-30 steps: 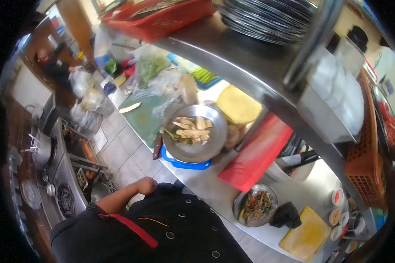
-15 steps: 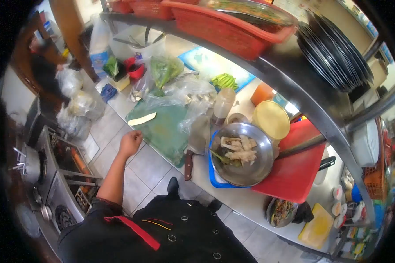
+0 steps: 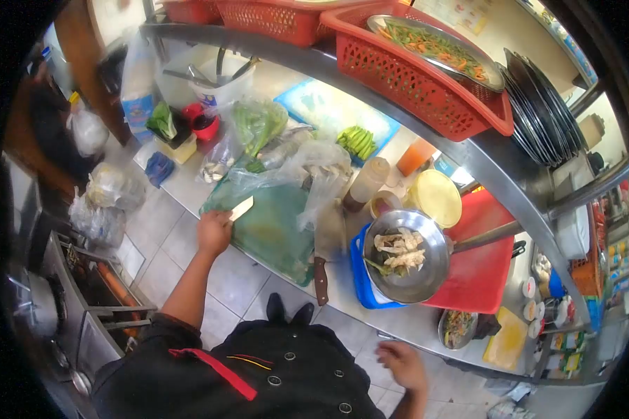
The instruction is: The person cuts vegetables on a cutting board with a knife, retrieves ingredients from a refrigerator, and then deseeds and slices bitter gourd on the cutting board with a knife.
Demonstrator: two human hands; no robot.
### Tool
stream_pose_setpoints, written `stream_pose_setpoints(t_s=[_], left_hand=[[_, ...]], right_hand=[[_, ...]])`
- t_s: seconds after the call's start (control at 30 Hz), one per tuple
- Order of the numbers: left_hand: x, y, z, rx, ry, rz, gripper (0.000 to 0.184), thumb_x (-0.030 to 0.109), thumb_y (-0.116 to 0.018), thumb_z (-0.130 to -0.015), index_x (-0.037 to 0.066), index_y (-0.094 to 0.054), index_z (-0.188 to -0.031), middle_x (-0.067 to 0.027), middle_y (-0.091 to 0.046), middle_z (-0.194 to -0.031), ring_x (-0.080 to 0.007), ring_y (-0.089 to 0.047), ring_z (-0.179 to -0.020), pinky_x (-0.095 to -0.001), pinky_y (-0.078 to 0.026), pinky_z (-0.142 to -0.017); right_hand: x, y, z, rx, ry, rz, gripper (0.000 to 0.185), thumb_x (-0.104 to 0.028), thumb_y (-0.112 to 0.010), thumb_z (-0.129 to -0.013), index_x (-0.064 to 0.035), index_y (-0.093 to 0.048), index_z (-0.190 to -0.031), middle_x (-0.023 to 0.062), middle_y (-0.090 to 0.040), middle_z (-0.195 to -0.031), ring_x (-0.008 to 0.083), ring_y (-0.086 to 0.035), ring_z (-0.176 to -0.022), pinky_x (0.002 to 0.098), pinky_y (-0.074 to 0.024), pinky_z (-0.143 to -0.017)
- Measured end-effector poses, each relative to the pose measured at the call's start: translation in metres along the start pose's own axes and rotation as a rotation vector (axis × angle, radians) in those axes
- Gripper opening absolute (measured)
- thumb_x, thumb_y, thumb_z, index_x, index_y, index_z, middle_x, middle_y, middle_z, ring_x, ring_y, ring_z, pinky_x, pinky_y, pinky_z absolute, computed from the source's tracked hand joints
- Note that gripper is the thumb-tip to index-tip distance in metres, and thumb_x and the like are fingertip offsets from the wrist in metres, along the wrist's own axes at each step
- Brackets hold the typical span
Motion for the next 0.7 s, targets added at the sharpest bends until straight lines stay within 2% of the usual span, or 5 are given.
stream_pose_setpoints(t_s=[0.1,0.23,0.3,0.47,0.7], left_hand=[[0.000,0.000,-0.001,-0.032,0.005,-0.023,0.024,0.016,-0.059,-0.080,0.013,-0.071,-0.100,-0.0115,-0.062,-0.096,-0.0325,-0.056,-0.093,-0.0456,-0.046,-0.079],[-0.002,0.003,0.001,-0.088,0.012,-0.150,0.024,0.017,-0.058,-0.080,0.014,-0.070,-0.101,-0.0117,-0.062,-0.096,-0.0322,-0.056,-0.094,-0.0446,-0.047,-0.079],[0.004,0.006,0.005,-0.094,-0.014,-0.113,0.025,0.017,-0.057,-0.081,0.015,-0.070,-0.102,-0.0123,-0.062,-0.096,-0.0327,-0.056,-0.095,-0.0442,-0.047,-0.079],[0.002,-0.003,0.013,-0.128,-0.023,-0.098,0.027,0.017,-0.058,-0.080,0.016,-0.068,-0.105,-0.0141,-0.060,-0.101,-0.0348,-0.055,-0.097,-0.0449,-0.047,-0.082],[0.025,-0.004,0.008,-0.296,-0.014,0.200,0.030,0.014,-0.059,-0.081,0.012,-0.064,-0.110,-0.0156,-0.057,-0.109,-0.0342,-0.057,-0.098,-0.0420,-0.048,-0.083]], right_hand=[[0.005,-0.038,-0.037,-0.246,0.065,0.438,0.030,-0.018,-0.063,-0.084,0.0012,-0.063,-0.107,0.0149,-0.067,-0.096,0.0229,-0.065,-0.083,0.0329,-0.0502,-0.076],[-0.017,-0.073,-0.089,-0.288,0.193,0.475,0.038,-0.021,-0.065,-0.081,0.0005,-0.061,-0.112,0.0178,-0.065,-0.101,0.0265,-0.064,-0.087,0.0360,-0.0498,-0.077],[-0.020,-0.095,-0.119,-0.194,0.284,-0.090,0.046,-0.024,-0.067,-0.078,0.0013,-0.058,-0.116,0.0197,-0.064,-0.102,0.0305,-0.063,-0.090,0.0382,-0.0492,-0.081],[-0.022,-0.137,-0.189,0.214,0.435,0.750,0.068,-0.019,-0.065,-0.076,0.0014,-0.037,-0.135,0.0211,-0.060,-0.105,0.0362,-0.058,-0.101,0.0437,-0.0466,-0.089],[-0.021,-0.141,-0.186,0.256,0.232,0.584,0.066,-0.008,-0.058,-0.070,0.0009,-0.037,-0.132,0.0259,-0.056,-0.113,0.0428,-0.054,-0.107,0.0476,-0.0434,-0.092]])
Point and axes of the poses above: each hand's wrist, its own z-axis away from the middle knuckle, its own y-axis out of the back of the hand, x = y × z, the point moved 1 cm from there along -z, towards the middle knuckle
